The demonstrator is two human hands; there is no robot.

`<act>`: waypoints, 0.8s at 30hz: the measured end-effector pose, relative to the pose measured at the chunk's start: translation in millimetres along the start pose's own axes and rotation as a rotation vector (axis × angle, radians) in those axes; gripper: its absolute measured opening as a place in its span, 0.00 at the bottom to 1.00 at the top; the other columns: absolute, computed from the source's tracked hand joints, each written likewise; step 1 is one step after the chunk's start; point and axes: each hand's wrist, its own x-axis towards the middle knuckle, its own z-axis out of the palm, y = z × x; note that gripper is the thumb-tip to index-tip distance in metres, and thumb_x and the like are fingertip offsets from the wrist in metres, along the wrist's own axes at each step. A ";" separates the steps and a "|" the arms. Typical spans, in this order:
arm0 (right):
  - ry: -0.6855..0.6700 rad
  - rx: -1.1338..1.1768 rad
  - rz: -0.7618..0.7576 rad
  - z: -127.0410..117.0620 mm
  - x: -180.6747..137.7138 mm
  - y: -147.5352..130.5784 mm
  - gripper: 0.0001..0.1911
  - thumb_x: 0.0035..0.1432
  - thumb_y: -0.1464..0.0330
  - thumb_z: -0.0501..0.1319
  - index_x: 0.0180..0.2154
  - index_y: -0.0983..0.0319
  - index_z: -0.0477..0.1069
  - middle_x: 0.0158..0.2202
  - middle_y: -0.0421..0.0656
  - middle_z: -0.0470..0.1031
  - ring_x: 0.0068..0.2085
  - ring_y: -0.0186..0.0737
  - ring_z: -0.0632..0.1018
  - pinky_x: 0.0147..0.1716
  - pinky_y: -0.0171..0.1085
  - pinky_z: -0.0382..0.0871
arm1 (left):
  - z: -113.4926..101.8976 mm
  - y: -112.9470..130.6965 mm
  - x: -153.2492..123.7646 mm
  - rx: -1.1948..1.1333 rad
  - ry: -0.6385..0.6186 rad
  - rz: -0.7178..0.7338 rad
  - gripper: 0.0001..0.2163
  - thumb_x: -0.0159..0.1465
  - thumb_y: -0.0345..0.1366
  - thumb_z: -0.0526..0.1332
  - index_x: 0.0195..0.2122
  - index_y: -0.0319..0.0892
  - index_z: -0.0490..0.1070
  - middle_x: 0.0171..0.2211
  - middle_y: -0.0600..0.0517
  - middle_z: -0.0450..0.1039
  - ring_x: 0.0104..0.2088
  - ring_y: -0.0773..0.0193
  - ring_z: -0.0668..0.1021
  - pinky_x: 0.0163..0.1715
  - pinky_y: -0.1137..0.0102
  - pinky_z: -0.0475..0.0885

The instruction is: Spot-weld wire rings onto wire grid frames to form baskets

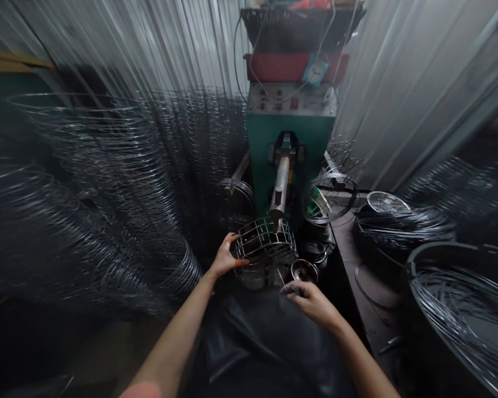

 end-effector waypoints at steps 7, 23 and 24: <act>-0.165 -0.215 0.007 18.7 52.1 -47.8 0.12 0.51 0.72 0.56 0.36 0.64 0.76 0.33 0.41 0.77 0.35 0.38 0.75 0.37 0.34 0.66 | -23.9 54.6 -37.7 0.333 -0.205 0.178 0.43 0.37 0.39 0.73 0.55 0.40 0.58 0.61 0.37 0.49 0.62 0.42 0.52 0.59 0.48 0.49; 0.049 -0.753 -0.262 14.4 52.6 -8.3 0.16 0.52 0.75 0.59 0.43 0.60 0.72 0.41 0.45 0.75 0.42 0.41 0.76 0.39 0.35 0.67 | -1.8 96.0 -12.1 0.440 -0.381 0.217 0.44 0.37 0.38 0.71 0.57 0.40 0.57 0.62 0.38 0.48 0.63 0.41 0.50 0.60 0.48 0.46; 0.055 -0.755 -0.273 13.5 54.5 -6.8 0.15 0.52 0.76 0.58 0.43 0.60 0.73 0.41 0.44 0.76 0.42 0.40 0.76 0.39 0.34 0.67 | -0.3 95.3 -9.4 0.437 -0.381 0.220 0.44 0.37 0.38 0.71 0.57 0.40 0.56 0.62 0.38 0.48 0.63 0.42 0.50 0.60 0.48 0.46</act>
